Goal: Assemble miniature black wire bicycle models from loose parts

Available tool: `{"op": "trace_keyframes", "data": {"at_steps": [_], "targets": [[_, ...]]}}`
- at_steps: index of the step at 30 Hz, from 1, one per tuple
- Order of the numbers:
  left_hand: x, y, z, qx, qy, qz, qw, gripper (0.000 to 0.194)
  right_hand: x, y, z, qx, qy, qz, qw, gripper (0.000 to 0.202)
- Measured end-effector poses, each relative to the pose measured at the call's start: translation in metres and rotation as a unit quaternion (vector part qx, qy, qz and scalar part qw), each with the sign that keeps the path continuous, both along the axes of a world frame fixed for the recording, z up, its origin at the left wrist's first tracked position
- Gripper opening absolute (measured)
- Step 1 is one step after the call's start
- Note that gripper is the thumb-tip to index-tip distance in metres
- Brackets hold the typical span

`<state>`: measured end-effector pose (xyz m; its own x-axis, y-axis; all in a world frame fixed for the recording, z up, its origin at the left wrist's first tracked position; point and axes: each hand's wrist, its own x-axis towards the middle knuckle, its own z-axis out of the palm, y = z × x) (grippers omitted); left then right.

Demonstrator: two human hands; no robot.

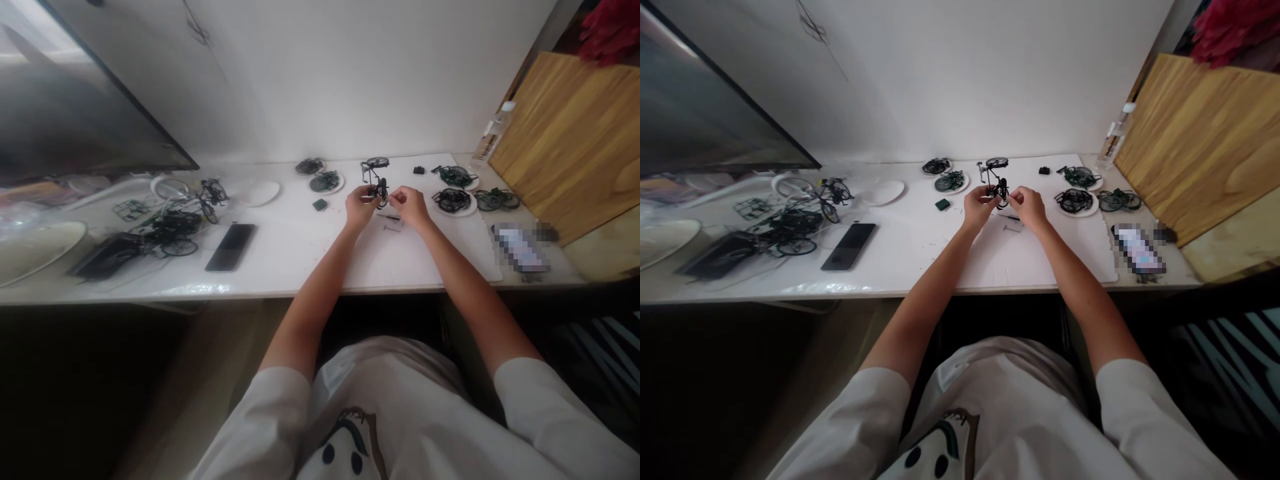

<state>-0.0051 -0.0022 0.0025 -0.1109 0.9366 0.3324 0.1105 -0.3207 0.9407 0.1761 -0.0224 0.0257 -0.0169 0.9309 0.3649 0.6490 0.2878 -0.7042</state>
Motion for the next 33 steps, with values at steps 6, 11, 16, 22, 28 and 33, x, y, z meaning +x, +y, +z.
{"op": "trace_keyframes", "data": {"at_steps": [6, 11, 16, 22, 28, 33], "targets": [[0.003, 0.001, -0.002, 0.022, 0.0, -0.011, 1.0, 0.045, 0.001, 0.005, -0.006, 0.026, 0.043, 0.015, 0.999, 0.013], [0.006, 0.002, -0.004, 0.03, 0.013, -0.035, 0.999, 0.061, -0.001, 0.006, -0.006, 0.035, 0.057, 0.016, 0.998, 0.011], [0.007, 0.002, -0.004, 0.04, 0.038, -0.016, 0.998, 0.059, -0.003, 0.01, -0.01, 0.069, 0.096, 0.024, 0.993, 0.017], [0.008, -0.001, -0.004, 0.042, 0.026, -0.003, 0.999, 0.054, -0.002, 0.012, -0.012, 0.077, 0.109, 0.023, 0.991, 0.02], [0.008, -0.003, -0.002, 0.016, 0.0, 0.004, 1.0, 0.062, 0.0, 0.014, -0.012, 0.098, 0.107, 0.017, 0.989, 0.015], [0.007, -0.002, 0.0, 0.001, 0.011, 0.012, 1.0, 0.065, 0.0, 0.012, -0.01, 0.109, 0.1, 0.015, 0.989, 0.011]]}}
